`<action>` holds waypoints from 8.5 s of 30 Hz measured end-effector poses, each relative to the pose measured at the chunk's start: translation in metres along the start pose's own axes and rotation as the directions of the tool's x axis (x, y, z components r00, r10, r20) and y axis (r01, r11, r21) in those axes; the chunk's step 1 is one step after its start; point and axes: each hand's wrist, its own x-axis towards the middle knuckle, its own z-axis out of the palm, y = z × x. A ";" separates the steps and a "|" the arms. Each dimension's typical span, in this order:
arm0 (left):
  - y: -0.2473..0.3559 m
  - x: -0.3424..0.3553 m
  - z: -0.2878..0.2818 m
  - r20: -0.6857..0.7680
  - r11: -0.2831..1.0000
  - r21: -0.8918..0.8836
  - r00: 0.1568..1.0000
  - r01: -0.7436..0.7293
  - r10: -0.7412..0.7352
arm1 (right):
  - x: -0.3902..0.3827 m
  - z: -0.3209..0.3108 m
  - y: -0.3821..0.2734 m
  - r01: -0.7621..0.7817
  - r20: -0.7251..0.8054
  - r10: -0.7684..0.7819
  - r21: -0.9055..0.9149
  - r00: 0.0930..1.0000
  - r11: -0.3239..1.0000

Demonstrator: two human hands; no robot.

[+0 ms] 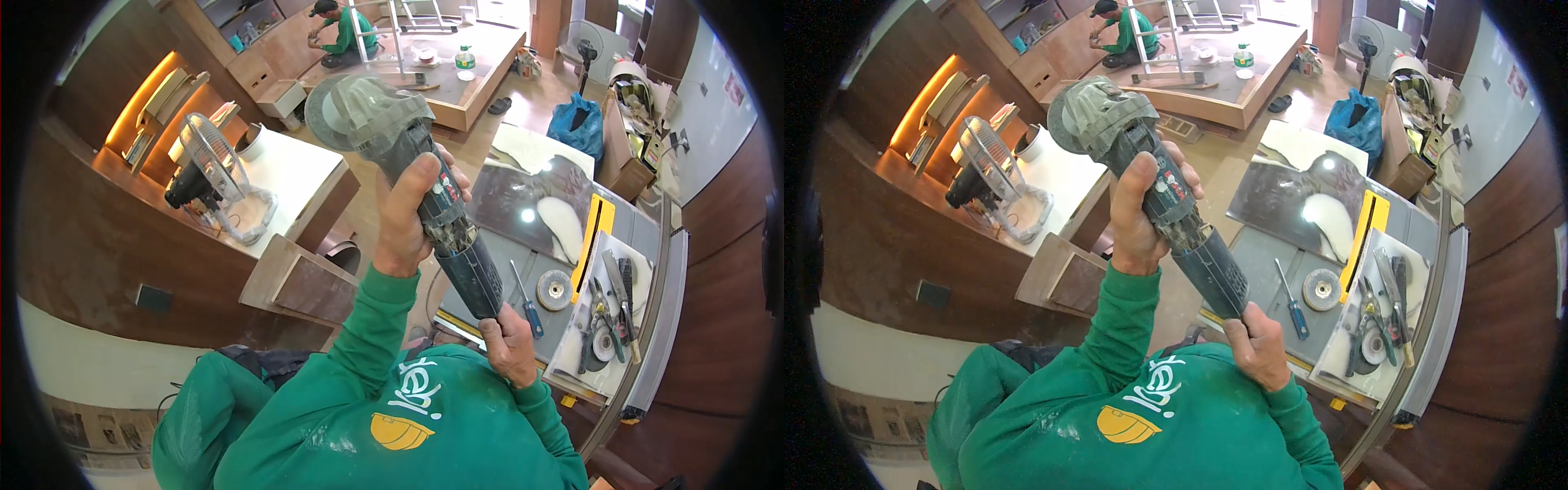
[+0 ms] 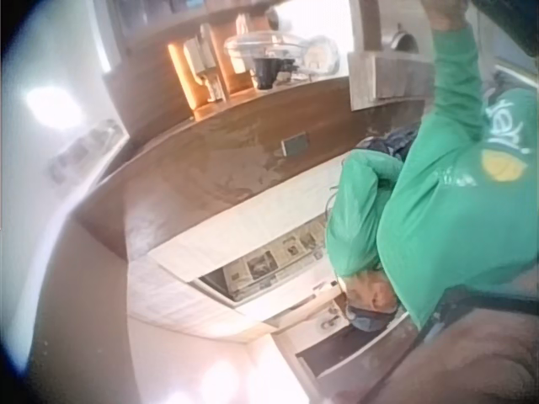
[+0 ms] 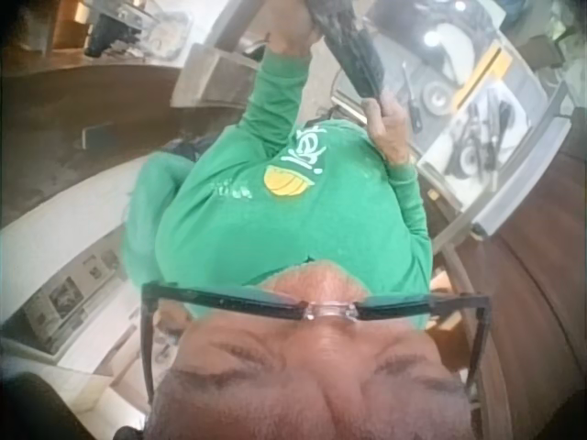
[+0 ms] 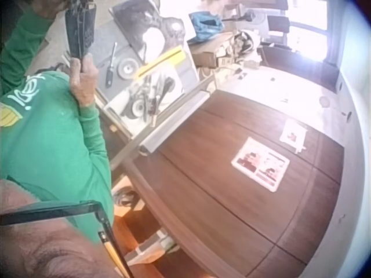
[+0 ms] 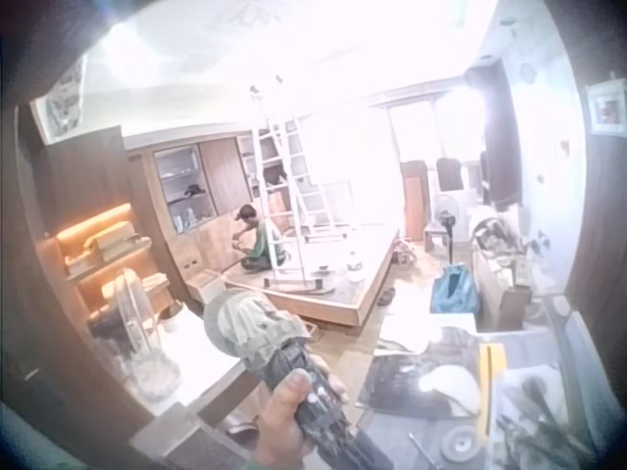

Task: The person disassembles a handheld angle grinder by removing the rear casing and internal components. They use a screwdriver to loosen screws and manipulate the internal wiring and switch mechanism. The person then reassembles the tool, securing the casing back in place.

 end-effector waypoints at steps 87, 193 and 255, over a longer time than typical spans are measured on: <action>-0.039 -0.017 -0.067 -0.330 0.831 -0.411 0.789 0.374 -0.518 | 0.061 -0.003 -0.095 0.155 -0.027 -0.178 -0.372 0.984 0.915; -0.097 -0.080 -0.110 -0.241 0.611 -0.632 0.628 0.477 -0.740 | 0.127 0.053 -0.062 0.105 -0.305 0.224 0.775 0.926 0.623; -0.088 -0.057 -0.085 -0.501 0.810 -0.175 0.658 0.559 -0.562 | 0.029 0.014 -0.048 -0.251 0.065 0.242 0.253 0.968 0.934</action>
